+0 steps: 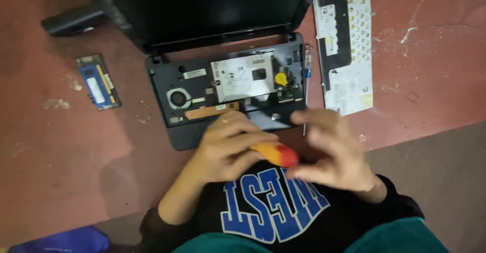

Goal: Disassembling a laptop using a screwdriver to remove the keyboard and access internal components

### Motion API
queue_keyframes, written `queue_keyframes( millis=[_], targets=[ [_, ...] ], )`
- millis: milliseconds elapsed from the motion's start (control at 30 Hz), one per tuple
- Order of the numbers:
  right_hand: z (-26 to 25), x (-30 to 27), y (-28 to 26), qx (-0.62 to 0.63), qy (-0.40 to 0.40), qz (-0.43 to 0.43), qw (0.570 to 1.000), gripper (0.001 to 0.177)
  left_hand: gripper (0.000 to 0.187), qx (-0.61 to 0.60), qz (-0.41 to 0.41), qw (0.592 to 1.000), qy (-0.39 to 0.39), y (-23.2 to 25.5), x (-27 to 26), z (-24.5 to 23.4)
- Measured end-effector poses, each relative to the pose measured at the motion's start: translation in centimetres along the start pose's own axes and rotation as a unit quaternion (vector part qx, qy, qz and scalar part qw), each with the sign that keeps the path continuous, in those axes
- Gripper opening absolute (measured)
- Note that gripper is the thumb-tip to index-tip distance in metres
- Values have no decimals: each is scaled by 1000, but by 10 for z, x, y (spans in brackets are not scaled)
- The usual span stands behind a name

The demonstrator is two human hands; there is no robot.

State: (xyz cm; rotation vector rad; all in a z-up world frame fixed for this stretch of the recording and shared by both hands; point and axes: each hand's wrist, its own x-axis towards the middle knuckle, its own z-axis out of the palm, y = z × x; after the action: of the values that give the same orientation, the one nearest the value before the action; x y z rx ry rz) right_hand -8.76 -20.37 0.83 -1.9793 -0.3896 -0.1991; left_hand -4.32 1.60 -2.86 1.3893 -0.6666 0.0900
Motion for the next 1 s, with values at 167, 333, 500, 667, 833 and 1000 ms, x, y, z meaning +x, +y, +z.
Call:
queue_keyframes(
  millis=[167,333,500,667,833,1000],
  targets=[
    [42,9,-25,-7,-3,-198,980,10,17,66,30,997,-23,9,-17,4],
    [22,-4,-6,15,23,-148,989,34,43,317,-59,946,-31,15,-37,-25],
    [41,13,-8,-79,62,-127,987,38,32,422,-124,897,-48,5,-55,-46],
    [60,33,-2,-110,110,-204,966,35,38,413,-73,908,-6,-8,-67,-43],
    [60,33,12,-117,93,-221,964,36,39,411,-94,907,-11,-10,-70,-41],
    [64,37,8,-126,90,-226,962,35,37,405,-97,909,-9,-9,-69,-42]
  ],
)
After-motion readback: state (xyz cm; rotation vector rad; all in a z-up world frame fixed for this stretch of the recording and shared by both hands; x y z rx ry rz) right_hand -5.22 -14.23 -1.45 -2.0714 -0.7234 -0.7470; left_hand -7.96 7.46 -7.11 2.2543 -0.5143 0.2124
